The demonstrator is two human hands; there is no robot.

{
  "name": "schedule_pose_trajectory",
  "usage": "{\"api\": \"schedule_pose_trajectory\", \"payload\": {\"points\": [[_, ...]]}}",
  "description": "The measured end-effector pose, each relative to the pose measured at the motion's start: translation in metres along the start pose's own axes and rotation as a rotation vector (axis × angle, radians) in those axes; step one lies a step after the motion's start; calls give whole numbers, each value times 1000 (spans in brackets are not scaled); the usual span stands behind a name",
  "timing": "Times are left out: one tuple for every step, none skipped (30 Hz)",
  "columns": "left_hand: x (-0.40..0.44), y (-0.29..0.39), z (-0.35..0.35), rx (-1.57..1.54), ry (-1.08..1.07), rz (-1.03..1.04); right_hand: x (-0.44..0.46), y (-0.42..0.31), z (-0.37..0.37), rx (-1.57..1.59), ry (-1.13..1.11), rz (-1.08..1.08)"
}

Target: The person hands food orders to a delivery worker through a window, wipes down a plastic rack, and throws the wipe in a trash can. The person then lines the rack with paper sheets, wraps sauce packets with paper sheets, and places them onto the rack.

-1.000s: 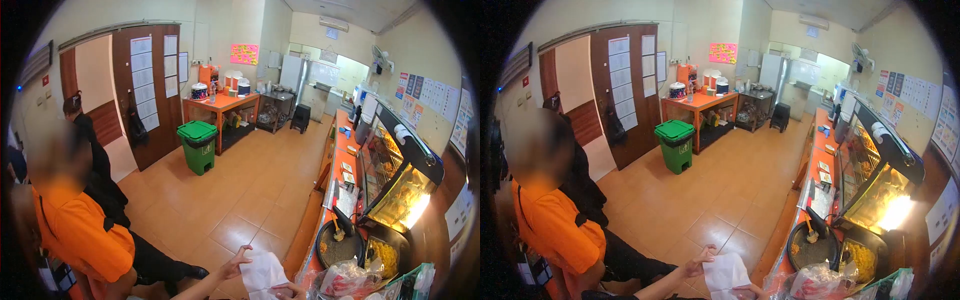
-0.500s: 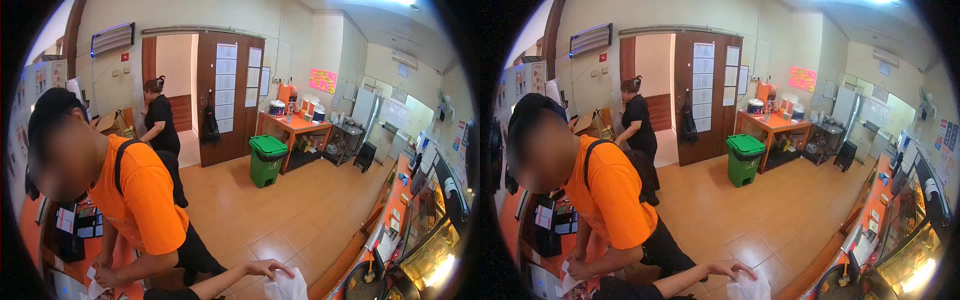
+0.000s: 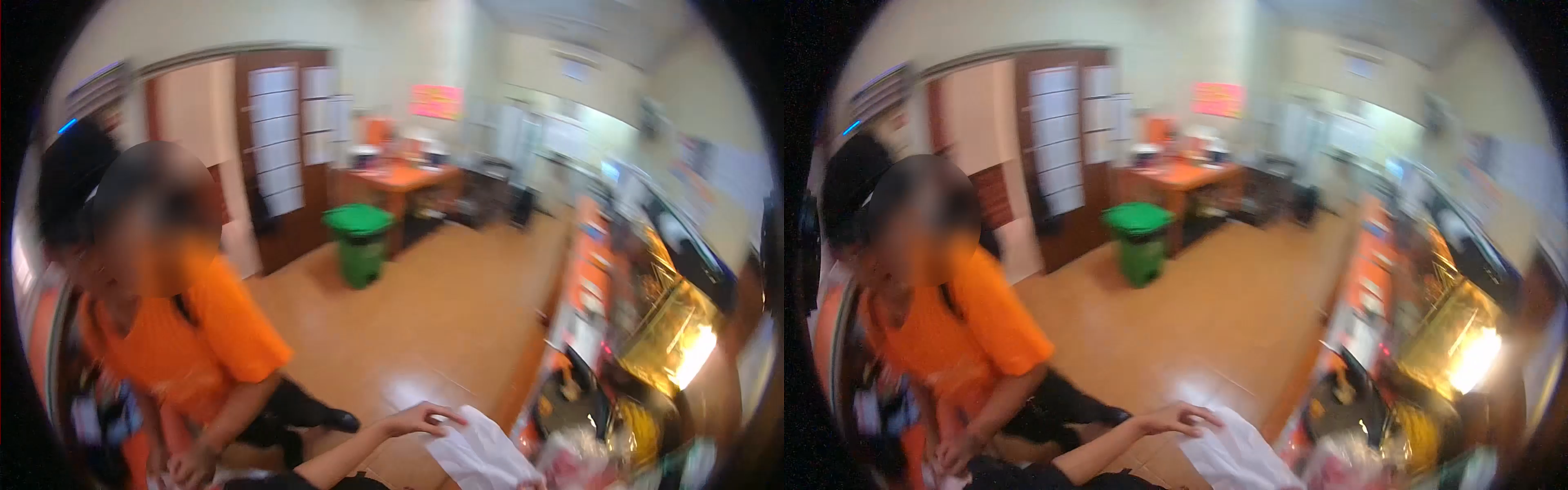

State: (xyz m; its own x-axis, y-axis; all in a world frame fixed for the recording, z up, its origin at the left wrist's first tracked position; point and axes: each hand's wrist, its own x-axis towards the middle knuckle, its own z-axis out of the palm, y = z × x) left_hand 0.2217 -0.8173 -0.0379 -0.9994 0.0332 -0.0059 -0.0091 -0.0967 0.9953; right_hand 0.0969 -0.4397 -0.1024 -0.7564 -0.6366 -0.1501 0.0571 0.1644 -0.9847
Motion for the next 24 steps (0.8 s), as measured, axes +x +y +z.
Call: {"api": "schedule_pose_trajectory", "payload": {"points": [[13, -5, 10, -73, -77, -11, -20, -16, 22, 119, 252, -146], [30, -6, 22, -66, -98, -66, -9, -31, 12, -455, 392, -487], [52, -15, 33, -19, -158, -73, -19, -8, 6, 24, 538, -249], [70, -8, 56, -64, -221, -109, -43, -32, 2, -123, 677, -239], [92, -7, 79, 46, -282, -88, -66, -34, -5, -107, 782, -216], [117, -8, 107, 62, -476, -120, -89, -32, -16, -93, 873, -200], [129, -10, 129, -3, -541, -132, -115, -36, -18, -157, 968, -198], [149, -15, 155, -73, -589, -151, -138, -42, -25, -229, 1045, -186], [162, -11, 187, -21, -719, -133, -168, -53, -27, -224, 1163, -144], [177, -2, 224, 24, -823, -104, -196, -64, -33, -312, 1290, -136], [182, 13, 266, 43, -903, 25, -219, -76, -38, -411, 1392, -127], [193, 25, 301, 204, -1000, 76, -241, -80, -46, -441, 1495, -157], [195, 41, 340, 116, -1075, 252, -265, -84, -56, -474, 1589, -196], [195, 53, 380, 22, -1112, 305, -289, -101, -62, -545, 1679, -195], [201, 60, 417, -75, -1149, 342, -310, -120, -69, -612, 1766, -181], [209, 63, 453, -109, -1205, 310, -333, -126, -82, -713, 1827, -167], [206, 74, 491, -158, -1222, 527, -356, -132, -93, -815, 1882, -153], [201, 96, 523, -187, -1220, 553, -370, -151, -106, -890, 1919, -84], [200, 110, 558, -158, -1205, 678, -384, -169, -119, -968, 1948, -15], [206, 110, 598, -165, -1140, 827, -398, -179, -139, -989, 1964, -5], [203, 121, 625, -167, -1136, 841, -412, -183, -165, -1110, 1995, 35], [200, 130, 651, -167, -1133, 856, -428, -186, -189, -1228, 2023, 76], [199, 135, 675, -185, -1148, 864, -440, -187, -211, -1245, 2039, 85], [200, 136, 699, -46, -1010, 1019, -449, -187, -233, -1290, 2004, 241]]}}
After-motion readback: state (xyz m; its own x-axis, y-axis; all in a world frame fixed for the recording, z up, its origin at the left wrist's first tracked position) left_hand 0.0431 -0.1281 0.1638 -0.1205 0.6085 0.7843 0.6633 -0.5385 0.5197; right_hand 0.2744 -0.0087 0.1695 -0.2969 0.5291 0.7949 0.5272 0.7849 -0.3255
